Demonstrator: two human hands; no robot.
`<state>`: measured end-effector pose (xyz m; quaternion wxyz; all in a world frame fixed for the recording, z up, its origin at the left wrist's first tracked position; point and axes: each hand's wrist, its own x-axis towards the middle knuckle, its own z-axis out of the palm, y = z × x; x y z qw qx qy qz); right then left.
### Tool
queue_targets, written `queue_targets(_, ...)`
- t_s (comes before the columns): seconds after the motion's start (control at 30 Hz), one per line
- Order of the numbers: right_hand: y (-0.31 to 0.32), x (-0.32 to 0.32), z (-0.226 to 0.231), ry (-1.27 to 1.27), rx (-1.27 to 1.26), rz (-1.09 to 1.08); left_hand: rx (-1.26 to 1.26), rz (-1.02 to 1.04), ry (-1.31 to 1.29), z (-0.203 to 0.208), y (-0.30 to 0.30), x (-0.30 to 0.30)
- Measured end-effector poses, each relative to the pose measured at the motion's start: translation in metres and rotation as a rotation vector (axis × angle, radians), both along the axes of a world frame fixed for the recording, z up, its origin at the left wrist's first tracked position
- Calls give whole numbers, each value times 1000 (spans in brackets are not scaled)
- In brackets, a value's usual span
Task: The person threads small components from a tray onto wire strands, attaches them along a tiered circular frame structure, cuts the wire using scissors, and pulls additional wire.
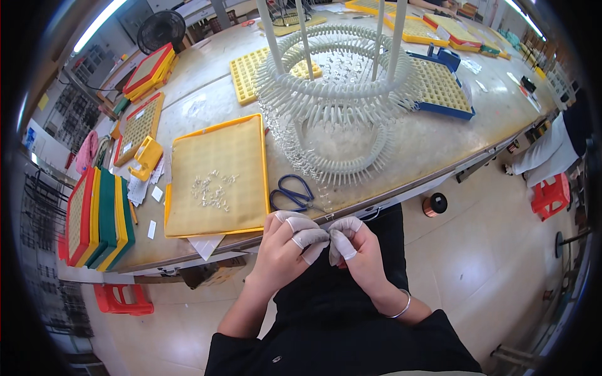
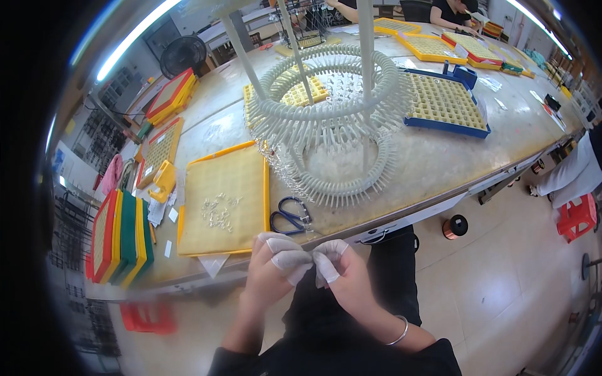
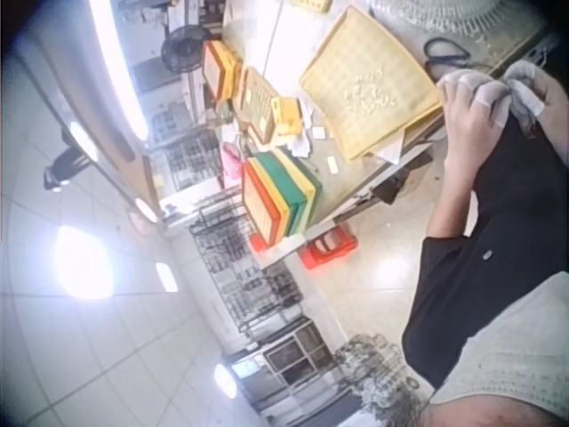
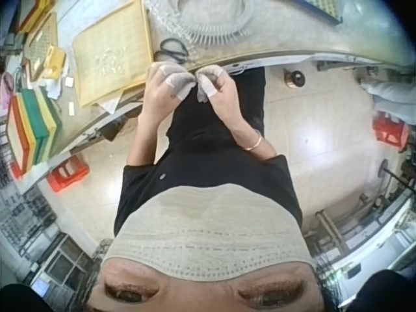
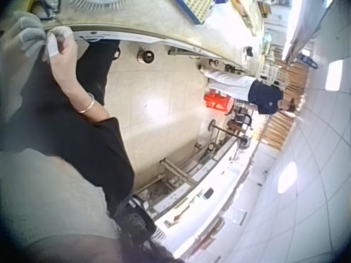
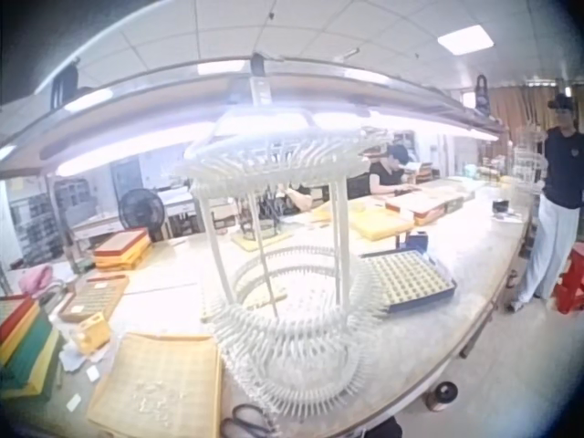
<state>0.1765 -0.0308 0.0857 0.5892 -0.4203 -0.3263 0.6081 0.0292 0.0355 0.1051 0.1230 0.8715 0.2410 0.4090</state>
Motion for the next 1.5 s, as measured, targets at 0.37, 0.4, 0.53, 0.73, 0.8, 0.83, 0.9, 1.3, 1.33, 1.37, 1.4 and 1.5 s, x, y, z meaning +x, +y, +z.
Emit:
queue_targets(0.37, 1, -5, 4, -89, 5, -82, -31, 156, -42, 5, 5, -1)
queue_targets(0.4, 4, -2, 5, -61, -13, -59, 0, 172, -42, 9, 8, 1)
queue_targets(0.53, 2, -1, 7, -57, 17, -84, 42, 186, -88, 6, 9, 4)
queue_targets(0.73, 1, -2, 7, -78, 3, -88, 93, 166, -132, 3, 6, 9)
queue_targets(0.8, 0, -2, 7, -79, 5, -87, 141, 142, -124, 3, 6, 10)
queue_targets(0.83, 0, -1, 7, -74, 10, -97, 136, 143, -124, 1, 6, 11)
queue_targets(0.9, 0, -1, 7, -70, 12, -104, 170, 138, -82, -1, 8, 13)
queue_targets(1.3, 6, -3, 8, -355, 156, -186, 302, 115, 51, 3, 9, 8)
queue_targets(1.33, 8, -2, 12, -336, 137, -187, 252, 108, 26, 4, 8, 8)
queue_targets(1.37, 10, -2, 14, -318, 115, -188, 254, 106, 27, 2, 9, 8)
queue_targets(1.4, 12, -2, 11, -272, 102, -188, 180, 78, -14, -1, 11, 7)
queue_targets(1.5, 12, 1, 7, -295, 38, -149, 43, 55, -98, -13, 12, 9)
